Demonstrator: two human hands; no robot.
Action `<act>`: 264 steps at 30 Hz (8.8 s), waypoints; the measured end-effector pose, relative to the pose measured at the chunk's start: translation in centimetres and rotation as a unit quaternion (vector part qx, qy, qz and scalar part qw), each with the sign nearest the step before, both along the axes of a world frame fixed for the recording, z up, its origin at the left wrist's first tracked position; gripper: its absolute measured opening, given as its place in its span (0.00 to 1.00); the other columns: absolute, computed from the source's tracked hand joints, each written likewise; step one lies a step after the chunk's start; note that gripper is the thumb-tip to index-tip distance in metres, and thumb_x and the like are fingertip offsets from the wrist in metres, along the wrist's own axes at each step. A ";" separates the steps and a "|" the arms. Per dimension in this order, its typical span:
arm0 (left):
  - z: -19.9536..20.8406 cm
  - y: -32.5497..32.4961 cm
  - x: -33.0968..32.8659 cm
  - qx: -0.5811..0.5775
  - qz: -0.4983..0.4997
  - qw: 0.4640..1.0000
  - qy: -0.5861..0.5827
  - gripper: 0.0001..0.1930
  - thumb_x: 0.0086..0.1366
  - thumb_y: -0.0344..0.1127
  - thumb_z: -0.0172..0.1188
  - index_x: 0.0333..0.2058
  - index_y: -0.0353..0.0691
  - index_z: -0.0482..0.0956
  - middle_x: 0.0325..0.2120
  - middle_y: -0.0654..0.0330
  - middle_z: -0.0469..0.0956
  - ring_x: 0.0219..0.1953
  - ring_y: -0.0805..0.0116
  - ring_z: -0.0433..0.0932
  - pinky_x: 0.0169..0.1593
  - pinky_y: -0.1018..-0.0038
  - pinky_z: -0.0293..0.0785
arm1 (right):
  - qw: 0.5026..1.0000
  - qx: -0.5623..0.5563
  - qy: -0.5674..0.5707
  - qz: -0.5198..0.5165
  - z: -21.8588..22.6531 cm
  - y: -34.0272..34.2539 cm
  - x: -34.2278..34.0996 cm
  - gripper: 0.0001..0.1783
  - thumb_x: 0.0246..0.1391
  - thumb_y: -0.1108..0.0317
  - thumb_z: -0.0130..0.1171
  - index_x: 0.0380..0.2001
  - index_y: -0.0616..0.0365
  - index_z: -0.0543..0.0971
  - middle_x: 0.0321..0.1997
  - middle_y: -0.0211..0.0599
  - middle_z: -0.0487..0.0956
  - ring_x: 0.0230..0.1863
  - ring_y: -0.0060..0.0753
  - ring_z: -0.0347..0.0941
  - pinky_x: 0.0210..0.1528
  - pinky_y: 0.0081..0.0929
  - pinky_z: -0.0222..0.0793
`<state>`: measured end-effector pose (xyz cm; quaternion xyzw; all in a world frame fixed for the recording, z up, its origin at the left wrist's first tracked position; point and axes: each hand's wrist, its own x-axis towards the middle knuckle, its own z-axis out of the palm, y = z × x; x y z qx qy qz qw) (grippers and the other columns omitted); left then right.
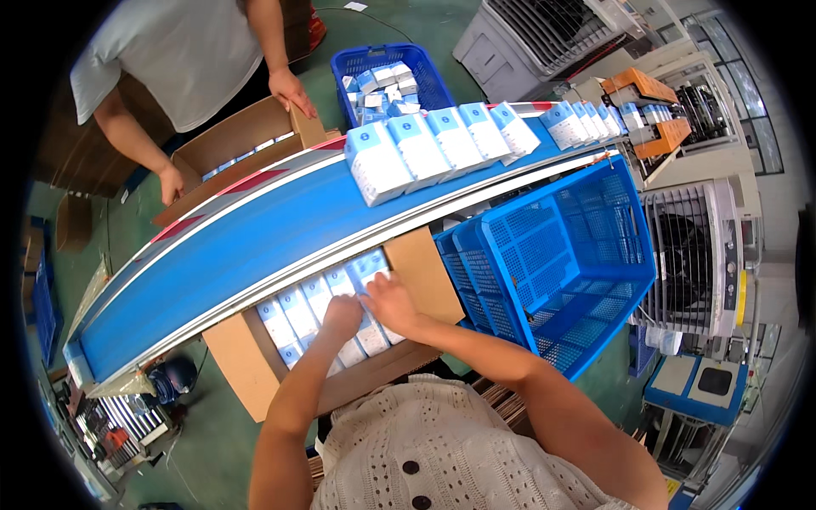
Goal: The person packs small boxes into a larger cardboard shipping carton at a conveyor belt, closes the flaps by hand, and feeds the carton into a sealing machine.
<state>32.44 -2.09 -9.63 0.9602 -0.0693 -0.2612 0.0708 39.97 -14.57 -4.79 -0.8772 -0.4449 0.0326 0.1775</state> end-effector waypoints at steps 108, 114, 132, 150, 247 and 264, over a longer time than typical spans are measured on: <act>25.1 -4.4 14.1 -0.317 0.531 0.742 -0.260 0.18 0.62 0.40 0.45 0.47 0.34 0.62 0.37 0.51 0.70 0.37 0.67 0.71 0.40 0.74 0.67 | 0.950 0.135 0.115 -0.257 18.9 -23.0 39.6 0.23 0.43 0.53 0.57 0.30 0.67 0.72 0.28 0.51 0.73 0.29 0.50 0.69 0.31 0.37 0.64; 23.2 -4.7 13.0 -0.306 0.585 0.541 -0.522 0.20 0.64 0.42 0.40 0.50 0.36 0.55 0.44 0.54 0.63 0.44 0.66 0.66 0.47 0.74 0.62 | 0.981 0.096 -0.006 -0.171 20.3 -21.9 37.5 0.16 0.44 0.61 0.55 0.27 0.66 0.71 0.31 0.52 0.70 0.39 0.52 0.65 0.42 0.38 0.62; 23.4 -11.5 21.8 -0.251 0.502 0.767 -0.311 0.17 0.58 0.30 0.46 0.47 0.39 0.60 0.37 0.55 0.68 0.37 0.66 0.70 0.38 0.73 0.67 | 0.992 0.011 -0.029 -0.124 17.6 -26.0 42.8 0.21 0.40 0.62 0.57 0.34 0.68 0.69 0.37 0.55 0.69 0.50 0.53 0.60 0.51 0.36 0.56; 23.1 -9.7 20.9 -0.358 0.593 0.673 -0.261 0.17 0.62 0.40 0.43 0.49 0.44 0.59 0.37 0.62 0.67 0.36 0.75 0.67 0.35 0.77 0.67 | 0.927 0.072 0.101 -0.355 18.6 -33.4 54.8 0.32 0.45 0.46 0.51 0.41 0.68 0.70 0.42 0.54 0.72 0.45 0.49 0.67 0.48 0.32 0.62; 23.3 -7.9 -1.0 0.051 0.315 0.852 -0.415 0.31 0.51 0.45 0.57 0.51 0.40 0.58 0.47 0.47 0.62 0.47 0.55 0.64 0.48 0.59 0.62 | 0.961 0.126 -0.065 0.236 18.8 -16.0 12.3 0.16 0.41 0.58 0.56 0.11 0.56 0.69 0.26 0.37 0.66 0.49 0.43 0.61 0.50 0.49 0.54; 17.3 -9.4 1.0 0.024 0.201 0.948 -0.246 0.27 0.56 0.44 0.51 0.54 0.50 0.59 0.56 0.56 0.52 0.59 0.59 0.50 0.59 0.53 0.42 | 0.963 0.066 -0.010 0.261 14.8 -14.2 11.8 0.14 0.46 0.62 0.52 0.14 0.58 0.73 0.29 0.37 0.70 0.56 0.40 0.55 0.58 0.44 0.46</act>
